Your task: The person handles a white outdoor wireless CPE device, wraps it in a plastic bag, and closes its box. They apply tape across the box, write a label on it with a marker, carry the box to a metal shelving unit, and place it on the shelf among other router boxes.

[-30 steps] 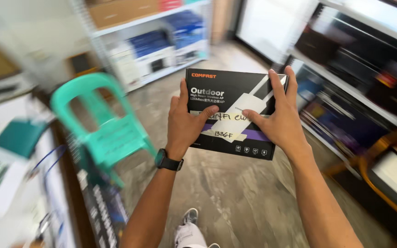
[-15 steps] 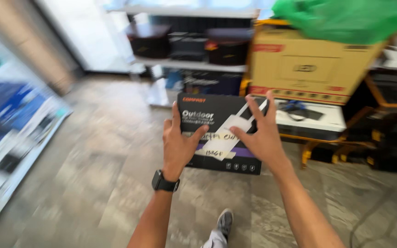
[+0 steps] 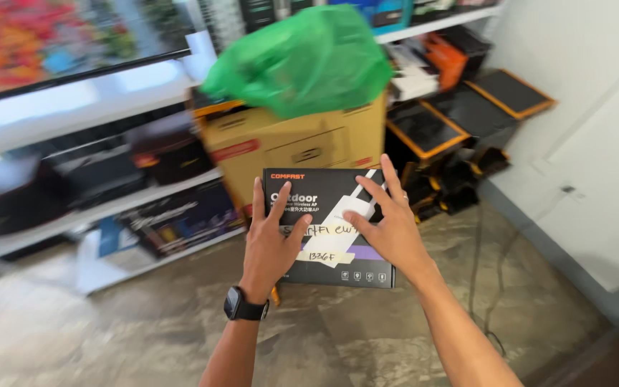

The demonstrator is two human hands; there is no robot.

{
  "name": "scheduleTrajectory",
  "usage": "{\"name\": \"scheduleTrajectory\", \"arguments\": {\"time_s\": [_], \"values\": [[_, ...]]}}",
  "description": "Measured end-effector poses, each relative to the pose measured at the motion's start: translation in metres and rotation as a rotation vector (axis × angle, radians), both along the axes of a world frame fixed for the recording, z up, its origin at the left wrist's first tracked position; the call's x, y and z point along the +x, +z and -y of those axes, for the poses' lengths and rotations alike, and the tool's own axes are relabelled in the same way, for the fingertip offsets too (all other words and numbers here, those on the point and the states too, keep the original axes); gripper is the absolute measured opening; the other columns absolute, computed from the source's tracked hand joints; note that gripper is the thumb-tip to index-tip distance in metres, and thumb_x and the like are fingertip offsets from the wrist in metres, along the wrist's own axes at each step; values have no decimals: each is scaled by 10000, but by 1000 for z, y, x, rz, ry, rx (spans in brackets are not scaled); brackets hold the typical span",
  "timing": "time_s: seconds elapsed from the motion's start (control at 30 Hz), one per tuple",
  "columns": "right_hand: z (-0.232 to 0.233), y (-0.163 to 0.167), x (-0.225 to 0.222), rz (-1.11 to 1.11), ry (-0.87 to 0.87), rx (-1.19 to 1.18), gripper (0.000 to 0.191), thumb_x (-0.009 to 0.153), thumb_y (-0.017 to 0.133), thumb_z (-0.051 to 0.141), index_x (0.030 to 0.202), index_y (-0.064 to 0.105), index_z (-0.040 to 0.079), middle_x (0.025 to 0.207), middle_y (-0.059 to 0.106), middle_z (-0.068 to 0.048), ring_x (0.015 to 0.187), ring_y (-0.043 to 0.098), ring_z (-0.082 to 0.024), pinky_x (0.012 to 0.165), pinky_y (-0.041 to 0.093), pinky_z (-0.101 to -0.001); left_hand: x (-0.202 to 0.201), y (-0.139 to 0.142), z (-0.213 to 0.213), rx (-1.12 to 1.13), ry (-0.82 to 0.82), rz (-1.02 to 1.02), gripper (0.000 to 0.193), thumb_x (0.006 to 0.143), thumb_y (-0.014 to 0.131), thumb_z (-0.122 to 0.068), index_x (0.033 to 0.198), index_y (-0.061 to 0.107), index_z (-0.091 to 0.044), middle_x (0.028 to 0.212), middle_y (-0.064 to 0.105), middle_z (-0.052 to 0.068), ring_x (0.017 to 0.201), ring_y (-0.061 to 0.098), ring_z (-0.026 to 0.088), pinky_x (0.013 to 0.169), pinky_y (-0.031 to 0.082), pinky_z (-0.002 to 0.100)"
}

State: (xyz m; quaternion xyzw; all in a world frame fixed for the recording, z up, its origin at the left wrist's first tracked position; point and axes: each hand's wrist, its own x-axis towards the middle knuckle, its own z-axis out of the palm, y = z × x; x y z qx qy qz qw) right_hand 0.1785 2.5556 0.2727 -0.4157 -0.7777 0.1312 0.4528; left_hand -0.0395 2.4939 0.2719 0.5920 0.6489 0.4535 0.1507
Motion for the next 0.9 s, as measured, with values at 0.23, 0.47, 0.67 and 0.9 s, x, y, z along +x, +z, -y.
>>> {"name": "scheduleTrajectory", "arguments": {"time_s": [0.23,0.47,0.67,0.9], "values": [[-95,-9,120,-127,-260,-12,947,720,919,218,1499,412,35,1656,10,-314,1476,345,-429,1103,417,-429,114,-12,-147,269,-233,-49,789,751,890,-218,1448,536,-111,1535,383,278,1385,451,449,1068,454,471],[-241,-13,252,-178,-345,-17,1106,737,928,264,1587,259,30,1634,289,-243,1498,374,-402,1190,365,-442,241,-8,-309,362,-362,160,989,716,875,-98,1555,351,-90,1537,452,215,1368,524,386,1095,475,428],[-364,18,359,-120,-326,137,1068,757,921,213,1593,281,32,1621,275,-251,1471,399,-416,1173,409,-447,331,17,-433,498,-421,23,993,799,839,6,1615,280,-78,1586,401,250,1441,446,433,1156,415,450],[-516,55,445,-60,-258,223,1034,714,946,184,1555,355,66,1626,313,-229,1448,440,-419,1148,449,-449,389,75,-564,311,-403,6,1158,653,901,-35,1599,237,-88,1281,501,209,1132,551,365,1004,488,396]]}}
